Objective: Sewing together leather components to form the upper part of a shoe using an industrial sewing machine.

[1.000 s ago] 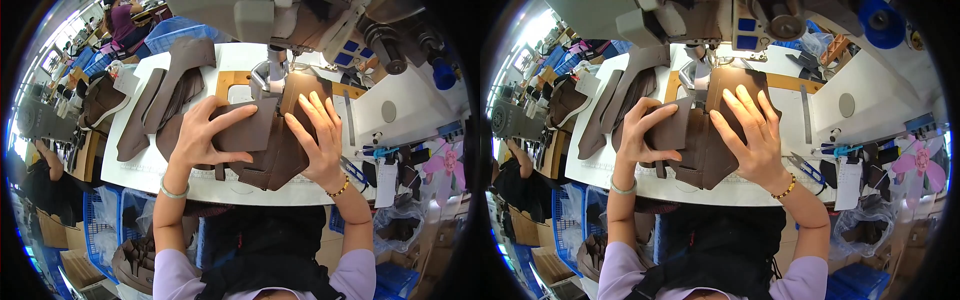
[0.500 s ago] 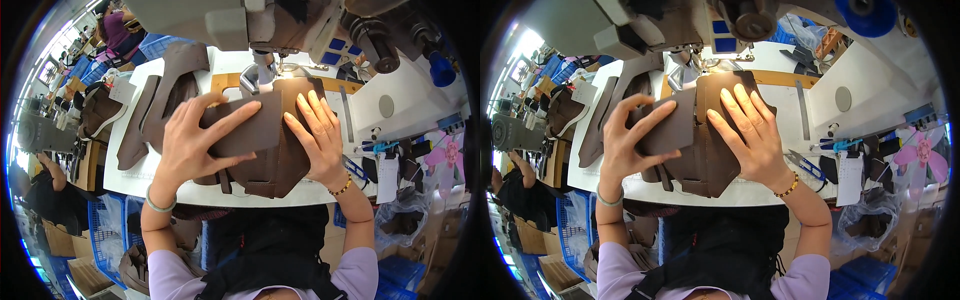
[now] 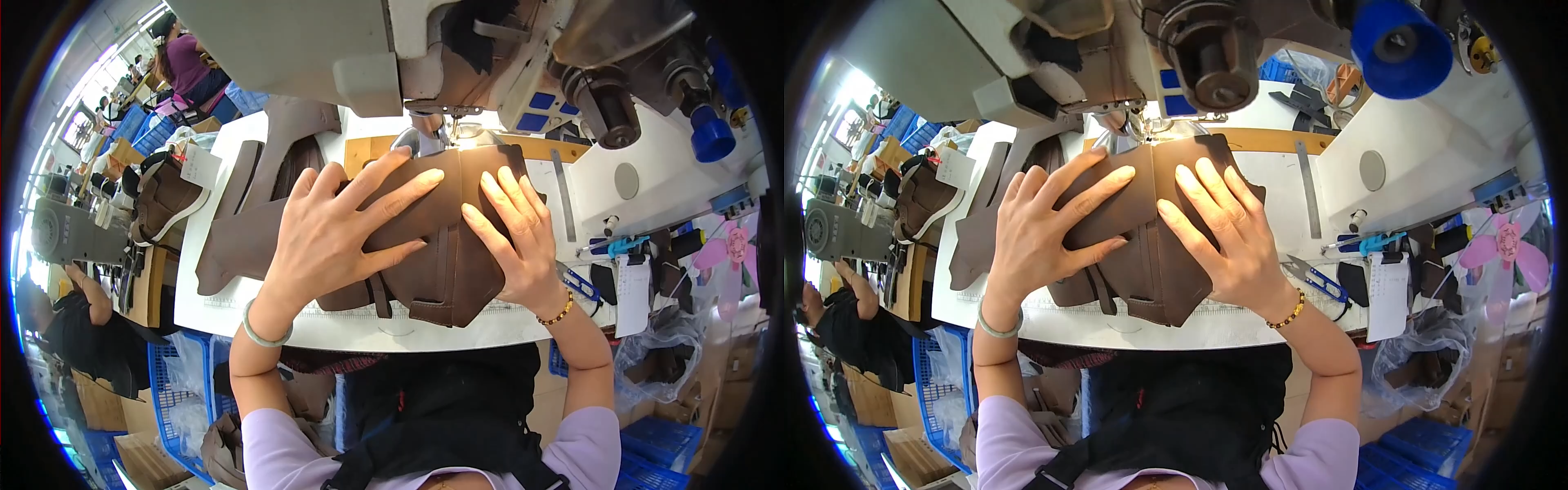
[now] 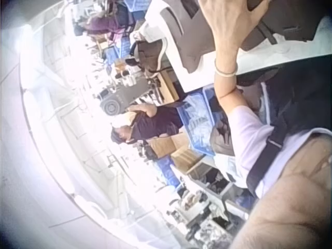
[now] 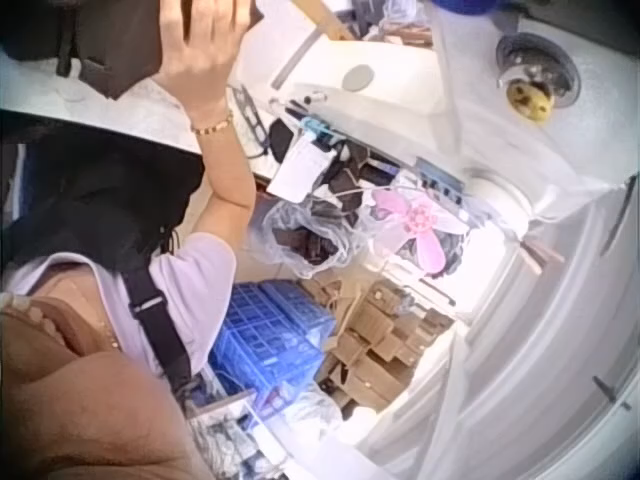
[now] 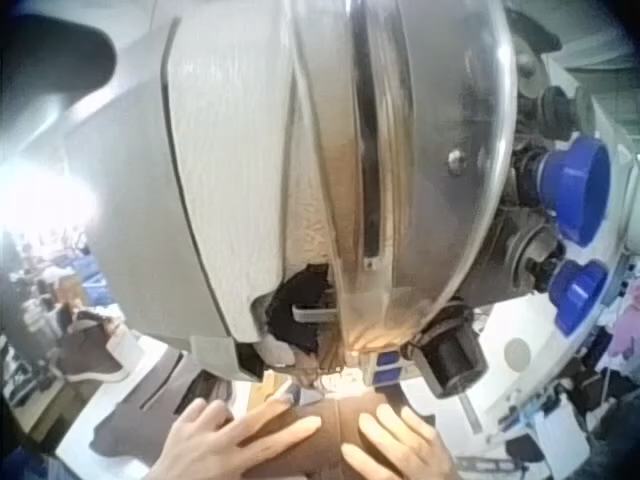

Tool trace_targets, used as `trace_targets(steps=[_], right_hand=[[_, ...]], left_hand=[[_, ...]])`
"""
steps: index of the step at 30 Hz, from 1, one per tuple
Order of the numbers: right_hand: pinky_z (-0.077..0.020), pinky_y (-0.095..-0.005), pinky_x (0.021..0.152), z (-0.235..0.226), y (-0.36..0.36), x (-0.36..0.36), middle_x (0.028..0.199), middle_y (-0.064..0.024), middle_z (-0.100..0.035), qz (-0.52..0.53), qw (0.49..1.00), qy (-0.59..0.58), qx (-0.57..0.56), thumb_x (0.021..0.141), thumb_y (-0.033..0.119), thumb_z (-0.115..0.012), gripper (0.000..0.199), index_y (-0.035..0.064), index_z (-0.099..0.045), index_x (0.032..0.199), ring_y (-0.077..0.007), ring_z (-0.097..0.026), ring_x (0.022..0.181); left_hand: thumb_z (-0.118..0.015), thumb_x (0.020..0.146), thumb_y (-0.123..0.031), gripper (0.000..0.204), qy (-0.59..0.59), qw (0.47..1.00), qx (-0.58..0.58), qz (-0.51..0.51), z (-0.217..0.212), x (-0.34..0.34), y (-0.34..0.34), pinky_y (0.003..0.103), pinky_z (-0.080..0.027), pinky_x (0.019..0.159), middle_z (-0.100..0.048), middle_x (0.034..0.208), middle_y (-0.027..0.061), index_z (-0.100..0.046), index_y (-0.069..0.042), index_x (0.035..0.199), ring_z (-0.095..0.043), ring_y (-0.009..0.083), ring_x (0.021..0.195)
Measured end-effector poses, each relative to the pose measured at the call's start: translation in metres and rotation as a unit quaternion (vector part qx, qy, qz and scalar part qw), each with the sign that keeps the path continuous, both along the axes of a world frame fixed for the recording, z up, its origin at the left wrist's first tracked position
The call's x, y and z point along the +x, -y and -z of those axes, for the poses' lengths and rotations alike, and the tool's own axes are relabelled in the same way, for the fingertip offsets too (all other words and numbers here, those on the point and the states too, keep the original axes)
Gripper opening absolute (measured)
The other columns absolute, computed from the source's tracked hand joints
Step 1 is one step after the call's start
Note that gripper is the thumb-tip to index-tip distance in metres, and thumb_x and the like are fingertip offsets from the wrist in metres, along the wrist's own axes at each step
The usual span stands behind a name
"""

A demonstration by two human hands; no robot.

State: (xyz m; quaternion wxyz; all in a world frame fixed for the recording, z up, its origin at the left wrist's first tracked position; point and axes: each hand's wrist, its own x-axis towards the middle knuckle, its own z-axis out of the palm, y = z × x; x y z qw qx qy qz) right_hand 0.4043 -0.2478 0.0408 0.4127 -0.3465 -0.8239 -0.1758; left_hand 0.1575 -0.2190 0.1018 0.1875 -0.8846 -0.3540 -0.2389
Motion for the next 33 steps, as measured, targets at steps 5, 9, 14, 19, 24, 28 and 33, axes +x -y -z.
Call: trace_targets(steps=[5, 9, 14, 19, 24, 28, 33], right_hand=[[-0.0371, -0.0501, 0.109, -0.001, 0.001, 0.000, 0.135, -0.0203, -0.056, -0.005, 1.000, -0.008, -0.006, 0.087, 0.029, -0.064, 0.043, 0.0058, -0.063, 0.123, -0.0351, -0.050, 0.130], [-0.0365, -0.0501, 0.110, -0.001, -0.001, 0.003, 0.134, -0.0202, -0.057, -0.009, 1.000, 0.001, 0.001, 0.088, 0.028, -0.063, 0.042, 0.0040, -0.062, 0.123, -0.0353, -0.051, 0.129], [-0.0360, -0.0493, 0.111, -0.001, -0.001, 0.003, 0.133, -0.0197, -0.058, -0.021, 1.000, -0.019, -0.005, 0.088, 0.025, -0.062, 0.043, 0.0009, -0.061, 0.123, -0.0344, -0.052, 0.129], [-0.0353, -0.0487, 0.111, -0.005, 0.001, 0.001, 0.135, -0.0178, -0.056, -0.017, 1.000, -0.013, -0.023, 0.086, 0.027, -0.064, 0.046, 0.0062, -0.063, 0.127, -0.0332, -0.050, 0.130], [-0.0351, -0.0488, 0.111, -0.010, 0.005, 0.001, 0.137, -0.0179, -0.053, 0.002, 0.999, 0.006, -0.041, 0.084, 0.027, -0.065, 0.047, 0.0091, -0.063, 0.128, -0.0328, -0.048, 0.131], [-0.0350, -0.0491, 0.111, -0.017, 0.005, 0.001, 0.137, -0.0189, -0.053, -0.008, 0.998, 0.007, -0.064, 0.083, 0.028, -0.066, 0.050, 0.0085, -0.063, 0.129, -0.0340, -0.048, 0.131], [-0.0350, -0.0492, 0.111, -0.021, 0.007, 0.002, 0.137, -0.0196, -0.053, -0.014, 0.997, 0.007, -0.074, 0.082, 0.029, -0.066, 0.052, 0.0070, -0.062, 0.129, -0.0348, -0.048, 0.131]], left_hand=[[-0.080, 0.062, -0.036, 0.068, 0.005, 0.999, -0.014, 0.033, -0.001, 0.000, -0.002, 0.030, -0.042, 0.074, -0.057, 0.136, -0.0057, -0.065, -0.029, 0.128, -0.045, 0.0187, 0.074], [-0.078, 0.058, -0.033, 0.070, 0.009, 0.999, -0.024, 0.040, -0.005, 0.001, -0.002, 0.030, -0.042, 0.072, -0.059, 0.134, -0.0072, -0.065, -0.028, 0.127, -0.045, 0.0186, 0.071], [-0.077, 0.059, -0.031, 0.067, 0.001, 0.999, -0.034, 0.041, -0.011, 0.003, -0.002, 0.029, -0.041, 0.071, -0.060, 0.132, -0.0067, -0.066, -0.027, 0.125, -0.044, 0.0183, 0.070], [-0.076, 0.059, -0.030, 0.064, 0.005, 0.998, -0.041, 0.037, -0.018, 0.005, 0.004, 0.029, -0.041, 0.069, -0.062, 0.130, -0.0062, -0.067, -0.025, 0.123, -0.044, 0.0181, 0.069], [-0.076, 0.063, -0.033, 0.060, 0.006, 0.998, -0.058, 0.038, -0.020, 0.005, 0.004, 0.030, -0.041, 0.067, -0.061, 0.125, -0.0067, -0.068, -0.022, 0.121, -0.048, 0.0191, 0.075], [-0.076, 0.058, -0.028, 0.065, 0.020, 0.996, -0.063, 0.052, -0.022, 0.004, -0.001, 0.030, -0.042, 0.069, -0.063, 0.128, -0.0045, -0.068, -0.022, 0.122, -0.045, 0.0190, 0.069], [-0.076, 0.058, -0.027, 0.064, 0.042, 0.993, -0.085, 0.065, -0.023, 0.004, -0.002, 0.030, -0.045, 0.071, -0.063, 0.128, -0.0024, -0.068, -0.020, 0.121, -0.046, 0.0205, 0.069]])
